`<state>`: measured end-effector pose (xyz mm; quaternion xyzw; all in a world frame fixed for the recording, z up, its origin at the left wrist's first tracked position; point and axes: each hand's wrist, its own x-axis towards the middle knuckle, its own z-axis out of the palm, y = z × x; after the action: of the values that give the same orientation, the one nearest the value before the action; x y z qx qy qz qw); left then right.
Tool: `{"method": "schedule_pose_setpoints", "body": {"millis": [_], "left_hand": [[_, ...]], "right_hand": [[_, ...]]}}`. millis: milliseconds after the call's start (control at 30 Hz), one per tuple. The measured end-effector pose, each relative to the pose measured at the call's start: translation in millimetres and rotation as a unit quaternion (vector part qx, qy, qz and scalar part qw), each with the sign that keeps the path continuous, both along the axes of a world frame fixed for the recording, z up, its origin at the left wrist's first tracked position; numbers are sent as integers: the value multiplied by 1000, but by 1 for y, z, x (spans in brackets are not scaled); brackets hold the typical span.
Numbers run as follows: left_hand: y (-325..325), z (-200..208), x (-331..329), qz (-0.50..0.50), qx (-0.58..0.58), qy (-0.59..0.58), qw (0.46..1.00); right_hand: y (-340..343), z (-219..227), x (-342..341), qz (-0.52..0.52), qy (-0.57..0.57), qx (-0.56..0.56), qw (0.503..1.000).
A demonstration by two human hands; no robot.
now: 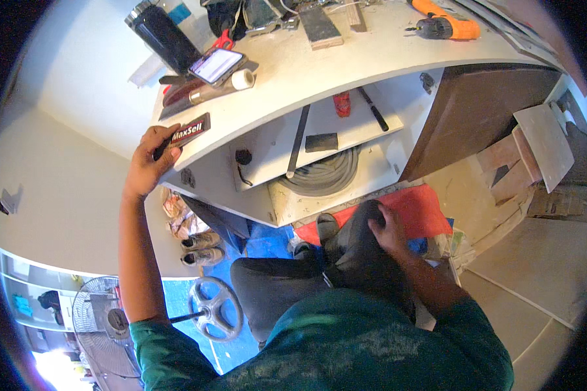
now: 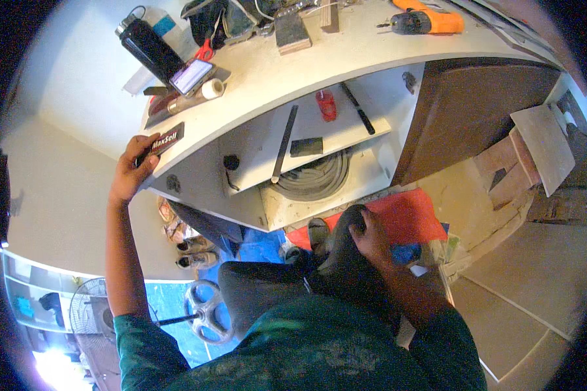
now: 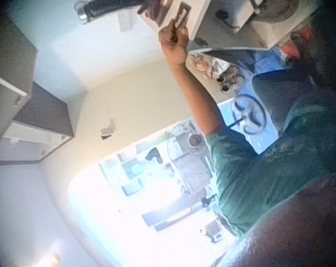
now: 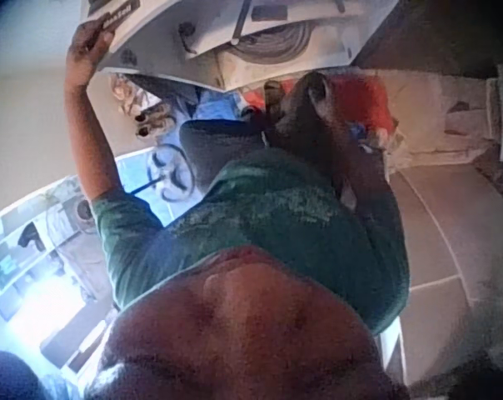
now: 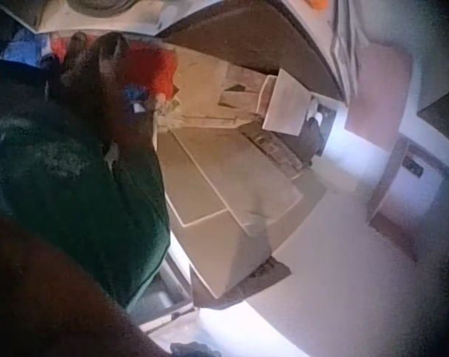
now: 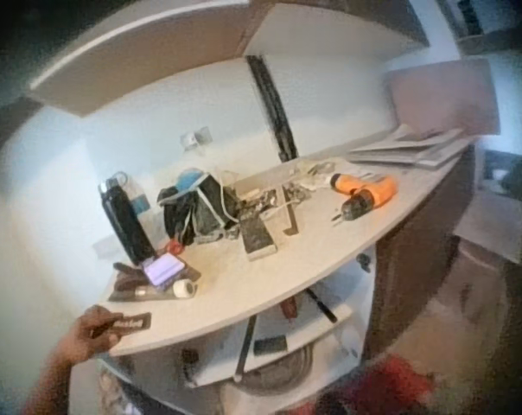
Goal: The person sits at a cluttered white desk and repeatedly picks up, inspects, and places back various small items such as a red tool, a black rectangular object, and a MaxSell-branded item. The person shifts items between the desk surface and the open drawer below, occasionally moving cables and other objects aside to reach deeper items.
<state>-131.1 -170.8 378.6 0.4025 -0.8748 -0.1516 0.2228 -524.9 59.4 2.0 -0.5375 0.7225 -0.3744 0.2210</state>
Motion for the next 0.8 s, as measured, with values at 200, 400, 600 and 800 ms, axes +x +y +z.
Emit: {"method": "schedule_pose_setpoints", "body": {"millis": [200,400,600,800], "left_hand": [[-8,-8,12,6,2,55,998],[-15,-24,14,60,-20,86,994],[-21,-25,7,53,-19,120,991],[-11,-30,16,118,5,120,986]], "right_hand": [[-166,10,8,79,-48,-58,994],[-292,-25,5,-101,14,12,995],[-325,-77,-8,-124,-76,100,984],[-293,-43,21,-169,-458,72,870]]}}
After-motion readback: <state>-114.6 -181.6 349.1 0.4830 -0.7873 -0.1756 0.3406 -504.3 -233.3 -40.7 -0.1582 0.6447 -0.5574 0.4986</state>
